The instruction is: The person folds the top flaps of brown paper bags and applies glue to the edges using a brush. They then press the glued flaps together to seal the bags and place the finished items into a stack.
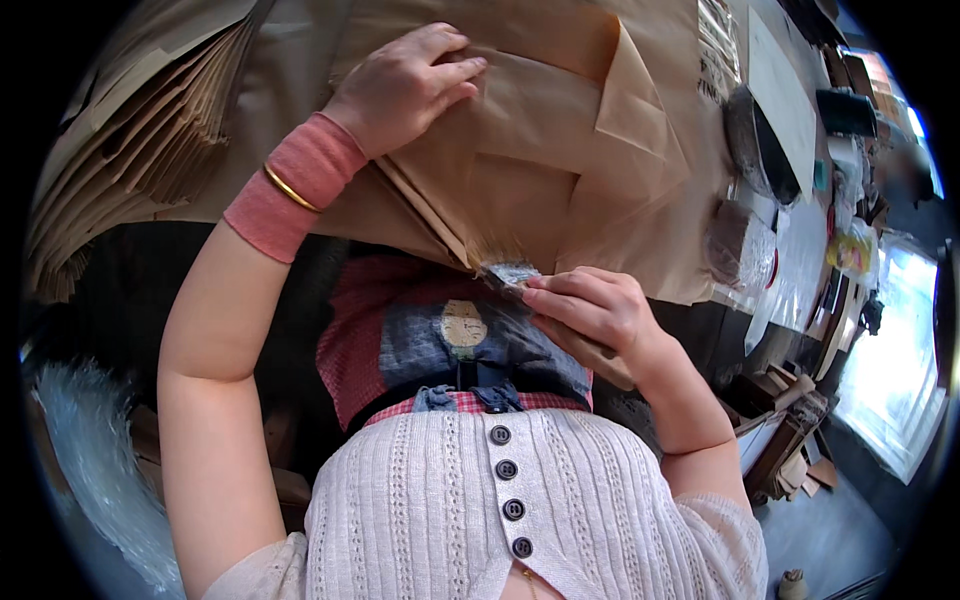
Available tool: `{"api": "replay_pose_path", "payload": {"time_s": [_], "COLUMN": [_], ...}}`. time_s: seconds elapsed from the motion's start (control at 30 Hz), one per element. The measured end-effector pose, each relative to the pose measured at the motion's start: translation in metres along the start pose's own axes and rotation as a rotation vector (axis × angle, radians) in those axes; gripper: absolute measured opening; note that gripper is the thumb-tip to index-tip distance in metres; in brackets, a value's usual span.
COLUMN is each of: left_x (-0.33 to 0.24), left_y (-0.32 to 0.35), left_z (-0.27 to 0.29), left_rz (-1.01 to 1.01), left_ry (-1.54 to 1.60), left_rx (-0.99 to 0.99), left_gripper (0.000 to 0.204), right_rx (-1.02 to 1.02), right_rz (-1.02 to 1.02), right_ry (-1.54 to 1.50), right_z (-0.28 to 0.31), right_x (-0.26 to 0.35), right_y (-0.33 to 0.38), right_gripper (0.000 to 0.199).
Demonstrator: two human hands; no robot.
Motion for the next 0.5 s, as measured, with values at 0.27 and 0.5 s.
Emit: {"api": "replay_pose_path", "payload": {"time_s": [0.27,0.5], "left_x": [0.001,-0.011], "left_y": [0.003,-0.009], "left_z": [0.005,0.013], "left_rz": [-0.021,-0.057], "left_ry": [-0.029,0.016], "left_rx": [-0.044,0.041], "left_gripper": [0.03,0.033], "right_rx": [-0.28,-0.089], "right_rz": [-0.191,-0.083], "right_ry": [0.291,-0.344], "right_z": [0.057,0.047], "right_x": [-0.007,0.009], "right_y": [0.017,0.002], "right_gripper": [0.023,0.018]}}
Point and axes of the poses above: each hand's wrist, its own y-axis away from the middle knuckle, its own z-axis out of the back of the hand, x = y × z, the point moved 8 cm from there along -y, towards the middle knuckle, and after that the axes turned 7 degrees about -z, right-handed, at the moved point
